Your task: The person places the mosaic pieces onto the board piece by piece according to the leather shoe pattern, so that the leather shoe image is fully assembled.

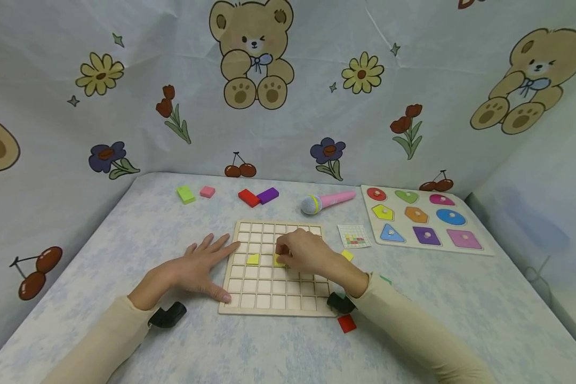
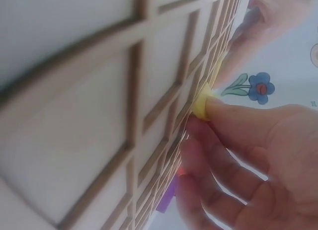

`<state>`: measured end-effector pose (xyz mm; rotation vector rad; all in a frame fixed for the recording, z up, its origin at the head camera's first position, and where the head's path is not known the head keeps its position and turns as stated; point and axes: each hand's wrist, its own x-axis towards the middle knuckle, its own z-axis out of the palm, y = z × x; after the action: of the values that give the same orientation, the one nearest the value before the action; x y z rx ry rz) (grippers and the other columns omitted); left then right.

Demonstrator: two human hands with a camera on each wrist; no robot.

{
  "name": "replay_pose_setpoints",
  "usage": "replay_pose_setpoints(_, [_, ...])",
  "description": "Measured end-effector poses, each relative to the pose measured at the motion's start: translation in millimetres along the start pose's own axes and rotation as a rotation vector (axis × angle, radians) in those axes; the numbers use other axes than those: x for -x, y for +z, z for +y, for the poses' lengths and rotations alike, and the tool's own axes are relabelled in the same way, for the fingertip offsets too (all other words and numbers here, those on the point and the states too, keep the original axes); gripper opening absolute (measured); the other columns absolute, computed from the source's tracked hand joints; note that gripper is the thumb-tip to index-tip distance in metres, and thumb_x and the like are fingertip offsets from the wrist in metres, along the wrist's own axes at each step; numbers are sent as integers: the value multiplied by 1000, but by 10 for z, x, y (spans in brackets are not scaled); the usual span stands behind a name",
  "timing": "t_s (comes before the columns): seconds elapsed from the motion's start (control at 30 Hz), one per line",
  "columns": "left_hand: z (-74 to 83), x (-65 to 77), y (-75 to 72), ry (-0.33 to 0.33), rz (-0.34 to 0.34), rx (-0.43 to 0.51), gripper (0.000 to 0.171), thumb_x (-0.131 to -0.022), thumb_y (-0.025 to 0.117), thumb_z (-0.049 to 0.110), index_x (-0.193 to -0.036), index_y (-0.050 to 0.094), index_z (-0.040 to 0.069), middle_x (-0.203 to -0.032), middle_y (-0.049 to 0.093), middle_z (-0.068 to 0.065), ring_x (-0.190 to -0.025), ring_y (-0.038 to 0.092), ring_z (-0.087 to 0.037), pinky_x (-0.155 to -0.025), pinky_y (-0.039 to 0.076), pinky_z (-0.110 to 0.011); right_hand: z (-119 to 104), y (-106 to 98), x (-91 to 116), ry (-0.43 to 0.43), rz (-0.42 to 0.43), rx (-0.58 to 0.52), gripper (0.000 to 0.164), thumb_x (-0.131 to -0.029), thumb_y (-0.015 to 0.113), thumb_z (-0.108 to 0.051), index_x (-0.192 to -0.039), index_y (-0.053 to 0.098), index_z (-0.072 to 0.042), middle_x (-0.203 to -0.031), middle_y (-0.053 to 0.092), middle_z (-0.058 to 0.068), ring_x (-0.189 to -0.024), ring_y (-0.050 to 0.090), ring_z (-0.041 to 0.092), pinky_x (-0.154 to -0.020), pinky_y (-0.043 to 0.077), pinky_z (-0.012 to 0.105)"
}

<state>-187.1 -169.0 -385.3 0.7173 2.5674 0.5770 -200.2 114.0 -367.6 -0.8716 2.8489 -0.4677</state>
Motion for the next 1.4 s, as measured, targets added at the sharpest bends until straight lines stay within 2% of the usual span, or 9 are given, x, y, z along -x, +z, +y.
replay_pose_setpoints(0.3, [-9, 1, 11, 3, 7, 9, 122, -68, 85, 62, -161, 22, 15, -168, 6, -19, -152, -6, -50, -111, 1, -77, -11, -19, 13, 18, 32, 41, 9, -87, 79, -23, -80, 77, -19, -73, 67, -10, -68, 56, 5, -55, 48, 26])
replay_pose_setpoints(0.43, [-10, 1, 6, 2, 6, 12, 122, -68, 85, 62, -161, 21, 15, -168, 6, -19, -152, -7, -50, -111, 0, -77, -14, -29, 59, 13, 31, 75, 6, -87, 80, -24, -85, 81, -18, -81, 72, -9, -75, 60, 5, -60, 51, 27])
replay_pose_setpoints(0.67, [-11, 5, 1, 7, 6, 6, 122, -68, 85, 61, -161, 22, 15, -168, 6, -19, -152, -6, -50, -111, 1, -77, -65, -44, 258, -168, -52, 366, 7, -95, 71, -20, -92, 76, -17, -89, 66, 1, -78, 61, 14, -65, 52, 28])
replay_pose_setpoints(0.73, [-9, 6, 0, 6, 11, 3, 121, -68, 85, 61, -161, 22, 15, -168, 6, -19, -152, -6, -50, -111, 1, -78, -71, -56, 313, -173, -60, 384, 8, -96, 69, -21, -98, 75, -16, -95, 66, 2, -82, 62, 15, -66, 53, 27])
replay_pose_setpoints(0.93, [2, 5, 0, 4, 8, 1, 122, -68, 85, 62, -161, 22, 15, -168, 6, -19, -152, -5, -50, -111, 1, -78, 53, -143, 511, -118, -97, 189, 13, -97, 68, -24, -106, 74, -17, -104, 67, -1, -91, 62, 11, -75, 54, 28])
replay_pose_setpoints(1.07, [-3, 1, -1, 0, 7, -1, 122, -68, 85, 63, -161, 21, 16, -168, 6, -18, -152, -6, -49, -111, 1, -77, 247, -214, 655, -34, -104, 56, 29, -96, 70, -27, -122, 72, -14, -110, 70, -3, -89, 62, 7, -77, 53, 26])
replay_pose_setpoints(1.13, [-6, -1, -2, -2, 10, 4, 122, -68, 85, 62, -161, 21, 16, -168, 6, -18, -152, -6, -49, -112, 1, -76, 354, -267, 726, 11, -109, 9, 32, -95, 70, -27, -124, 71, -13, -110, 70, -3, -86, 61, 7, -74, 52, 24])
replay_pose_setpoints(1.3, [-12, -4, 12, -3, 10, 15, 123, -67, 85, 62, -161, 21, 16, -168, 6, -18, -152, -6, -49, -111, 0, -77, 623, -406, 858, 92, -127, -32, 35, -93, 73, -25, -126, 70, -12, -106, 70, -4, -86, 58, 8, -71, 51, 22])
replay_pose_setpoints(1.4, [-8, -4, 14, -2, 7, 12, 123, -67, 85, 62, -161, 21, 16, -168, 5, -18, -152, -7, -49, -111, 1, -77, 756, -459, 887, 110, -130, -41, 39, -91, 76, -23, -127, 68, -11, -105, 70, -3, -89, 59, 9, -71, 52, 22])
